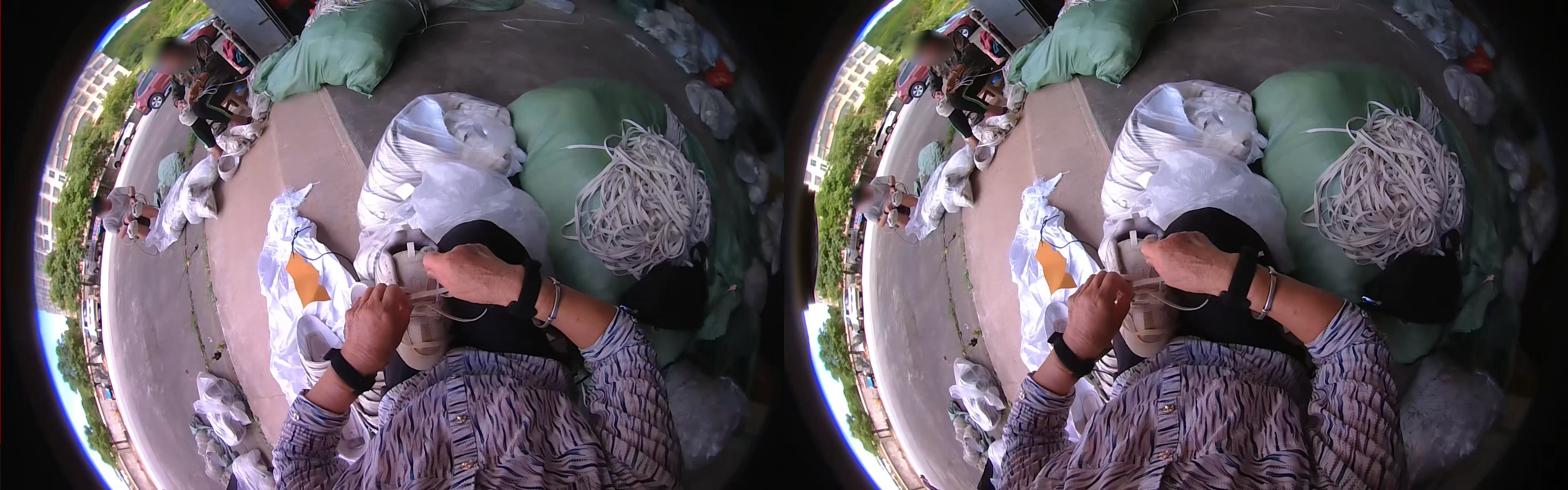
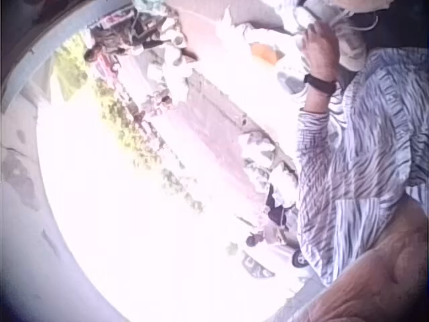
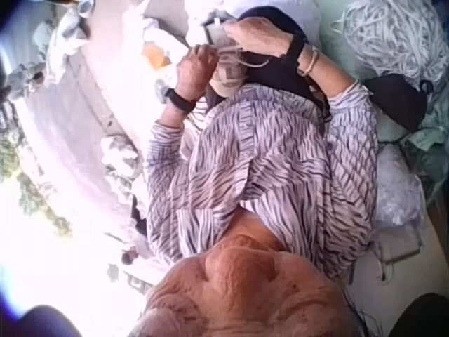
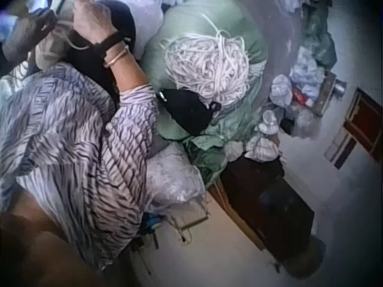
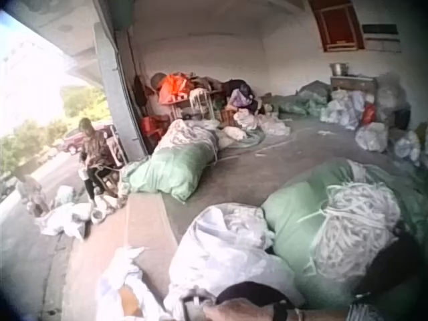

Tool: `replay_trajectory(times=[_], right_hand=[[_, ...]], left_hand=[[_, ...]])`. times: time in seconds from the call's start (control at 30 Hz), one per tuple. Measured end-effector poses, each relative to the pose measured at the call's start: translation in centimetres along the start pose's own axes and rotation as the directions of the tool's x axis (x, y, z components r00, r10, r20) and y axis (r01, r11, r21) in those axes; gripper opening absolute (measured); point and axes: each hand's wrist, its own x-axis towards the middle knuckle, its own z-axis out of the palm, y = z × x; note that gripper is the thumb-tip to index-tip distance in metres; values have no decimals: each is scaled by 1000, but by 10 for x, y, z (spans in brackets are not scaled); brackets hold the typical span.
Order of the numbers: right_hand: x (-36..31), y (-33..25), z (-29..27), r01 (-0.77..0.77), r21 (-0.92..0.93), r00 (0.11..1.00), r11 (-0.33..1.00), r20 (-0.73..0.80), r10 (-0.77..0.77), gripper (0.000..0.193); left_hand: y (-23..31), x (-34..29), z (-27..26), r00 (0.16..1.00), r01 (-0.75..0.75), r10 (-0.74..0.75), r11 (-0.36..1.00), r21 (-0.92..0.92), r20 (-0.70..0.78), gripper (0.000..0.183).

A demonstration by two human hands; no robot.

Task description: The recorder is threading laces into a white sneaker while several other people work with large bags of materials in the background.

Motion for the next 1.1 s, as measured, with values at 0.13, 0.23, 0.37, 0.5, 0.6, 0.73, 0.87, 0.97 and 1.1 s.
replay_trajectory(times=[0.13,0.23,0.37,0.5,0.6,0.73,0.87,0.97,1.1], right_hand=[[7,4,6,-49,65,998,997,43,46,16],[13,3,-2,-378,392,918,839,280,283,18],[14,9,-12,-459,524,879,717,385,281,18],[8,23,-3,-353,805,933,477,266,241,15],[-5,37,-28,-365,873,886,324,220,408,14],[-39,72,-30,-467,832,809,299,266,524,13],[-57,75,-20,-469,852,787,233,283,549,12],[-58,78,-15,-436,870,803,231,261,536,12],[-54,71,-18,-437,869,818,233,277,503,12]], left_hand=[[10,1,-7,997,-76,76,997,-19,-1,22],[11,0,-1,989,-133,138,988,78,-57,18],[1,2,-1,995,-93,95,994,51,-35,14],[-16,14,-15,977,-176,203,943,-284,71,18],[-39,16,-12,963,117,91,706,-699,252,17],[-48,8,9,955,293,-33,290,-911,296,13],[-43,0,10,968,248,-65,373,-894,241,17],[-34,-3,9,971,237,-95,420,-876,217,26],[-33,-25,21,902,198,-426,251,-947,76,31]])
